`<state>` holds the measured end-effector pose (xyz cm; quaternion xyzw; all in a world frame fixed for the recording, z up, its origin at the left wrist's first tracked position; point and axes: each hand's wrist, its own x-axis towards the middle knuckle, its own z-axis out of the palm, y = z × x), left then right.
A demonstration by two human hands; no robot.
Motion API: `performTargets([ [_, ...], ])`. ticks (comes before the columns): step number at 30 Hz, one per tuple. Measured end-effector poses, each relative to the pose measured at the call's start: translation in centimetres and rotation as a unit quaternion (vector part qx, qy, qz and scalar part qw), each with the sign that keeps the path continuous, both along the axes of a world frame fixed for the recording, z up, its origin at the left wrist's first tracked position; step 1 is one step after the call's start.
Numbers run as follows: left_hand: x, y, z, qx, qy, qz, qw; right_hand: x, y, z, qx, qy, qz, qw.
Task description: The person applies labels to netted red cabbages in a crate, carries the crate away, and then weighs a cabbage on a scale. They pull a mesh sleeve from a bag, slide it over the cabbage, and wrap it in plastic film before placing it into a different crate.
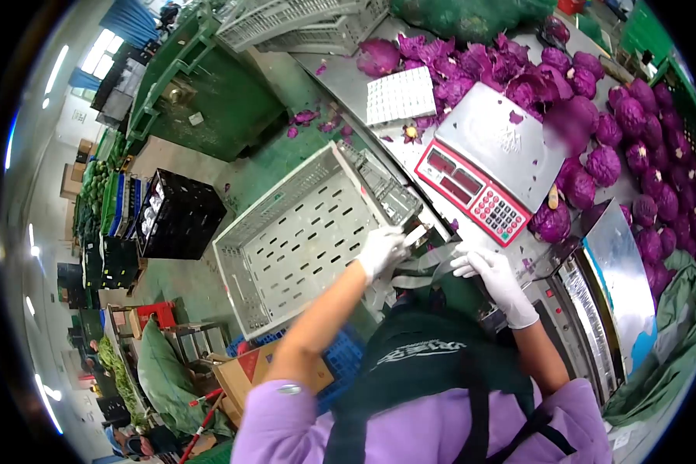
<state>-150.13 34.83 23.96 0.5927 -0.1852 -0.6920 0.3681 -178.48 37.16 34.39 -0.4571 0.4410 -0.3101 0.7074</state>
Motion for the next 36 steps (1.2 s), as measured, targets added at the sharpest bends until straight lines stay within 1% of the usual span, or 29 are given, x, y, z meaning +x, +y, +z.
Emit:
performTargets([
  [1, -2.0, -0.8, -0.1, -0.075, -0.109, -0.056, 0.99, 0.1, 0.5, -0.5, 0.006, 0.019, -0.017, 1.0],
  [2, -3.6, -0.6, -0.4, -0.148, -0.1, -0.007, 0.984, 0.0, 1.0, -1.1, 0.012, 0.043, -0.027, 0.999],
  [3, -3.7, 0.5, -0.6, -0.226, -0.245, -0.044, 0.942, 0.1, 1.6, -1.8, 0.021, 0.056, -0.016, 0.998],
  [4, -3.3, 1.6, -0.8, -0.296, -0.383, -0.078, 0.871, 0.4, 2.1, -2.6, 0.018, 0.072, -0.016, 0.997],
  [5, -2.6, 3.8, 0.6, -0.263, -0.4, -0.073, 0.875, 0.7, 2.5, -3.2, 0.014, 0.086, -0.016, 0.996],
  [7, 0.9, 9.0, 1.7, -0.284, -0.505, -0.154, 0.801, 1.7, 3.1, -3.9, 0.015, 0.125, 0.02, 0.992],
  [8, 2.8, 12.2, 1.5, -0.24, -0.508, -0.192, 0.805, 2.3, 3.4, -4.2, 0.01, 0.155, 0.043, 0.987],
  [9, 5.1, 15.5, 0.5, -0.232, -0.529, -0.248, 0.777, 2.8, 3.5, -4.5, 0.005, 0.16, 0.065, 0.985],
  [10, 6.8, 18.0, 1.3, -0.173, -0.515, -0.299, 0.785, 3.4, 3.5, -4.5, 0.007, 0.162, 0.059, 0.985],
  [11, 8.9, 20.9, -0.1, -0.114, -0.539, -0.35, 0.758, 4.2, 3.5, -4.4, 0.009, 0.161, 0.072, 0.984],
  [12, 11.4, 23.8, -3.3, -0.034, -0.53, -0.361, 0.767, 4.7, 3.5, -4.3, 0.011, 0.16, 0.084, 0.983],
  [13, 12.1, 24.2, -3.6, 0.006, -0.501, -0.392, 0.771, 5.3, 3.5, -4.6, 0.01, 0.149, 0.082, 0.985],
  [14, 12.3, 24.5, -3.9, -0.05, -0.541, -0.375, 0.751, 5.7, 3.5, -4.9, -0.002, 0.16, 0.083, 0.984],
  [16, 13.6, 23.8, -4.7, -0.065, -0.534, -0.423, 0.729, 6.6, 3.8, -5.4, -0.01, 0.131, 0.068, 0.989],
  [17, 14.3, 23.5, -5.5, -0.092, -0.542, -0.418, 0.724, 7.1, 4.0, -5.4, 0.025, 0.124, 0.062, 0.99],
  [18, 14.0, 21.8, -4.1, -0.1, -0.562, -0.423, 0.704, 7.3, 4.0, -5.4, 0.058, 0.117, 0.046, 0.99],
  [19, 13.9, 19.4, -2.9, -0.107, -0.558, -0.394, 0.723, 7.5, 3.9, -5.2, 0.015, 0.159, 0.056, 0.986],
  [20, 14.2, 17.0, -2.8, -0.115, -0.578, -0.41, 0.696, 7.6, 3.7, -5.1, -0.023, 0.206, 0.068, 0.976],
  [21, 14.9, 15.3, -4.2, -0.094, -0.589, -0.419, 0.684, 7.6, 3.7, -5.4, -0.06, 0.238, 0.056, 0.968],
  [24, 18.7, 13.5, -7.4, -0.172, -0.575, -0.42, 0.681, 6.4, 3.9, -4.3, -0.102, 0.28, 0.032, 0.954],
  [25, 18.2, 12.9, -6.0, -0.1, -0.58, -0.451, 0.672, 5.7, 4.2, -3.9, -0.06, 0.267, 0.004, 0.962],
  [26, 17.9, 13.1, -5.7, -0.068, -0.601, -0.431, 0.67, 4.6, 4.8, -3.4, -0.091, 0.279, -0.032, 0.956],
  [27, 16.7, 12.2, -3.3, -0.019, -0.575, -0.442, 0.688, 3.3, 5.5, -3.3, -0.091, 0.292, -0.068, 0.95],
  [28, 17.4, 11.4, -3.7, -0.033, -0.574, -0.453, 0.681, 2.2, 6.3, -3.2, -0.089, 0.305, -0.101, 0.943],
  [29, 18.8, 11.4, -4.2, -0.046, -0.503, -0.489, 0.711, 0.5, 6.9, -2.0, -0.064, 0.308, -0.12, 0.941],
  [30, 19.1, 10.7, -4.5, -0.056, -0.428, -0.522, 0.735, -1.1, 7.8, -1.0, -0.093, 0.314, -0.169, 0.93],
  [31, 18.5, 9.6, -3.9, 0.015, -0.442, -0.563, 0.698, -3.2, 8.6, 0.3, -0.047, 0.265, -0.204, 0.941],
  [32, 17.4, 8.2, -3.2, 0.006, -0.444, -0.572, 0.69, -5.6, 9.3, 1.8, -0.002, 0.212, -0.24, 0.947],
  [36, 9.5, 2.9, -1.6, -0.239, -0.608, -0.305, 0.693, -18.3, 13.6, 6.4, -0.09, 0.164, -0.488, 0.852],
])
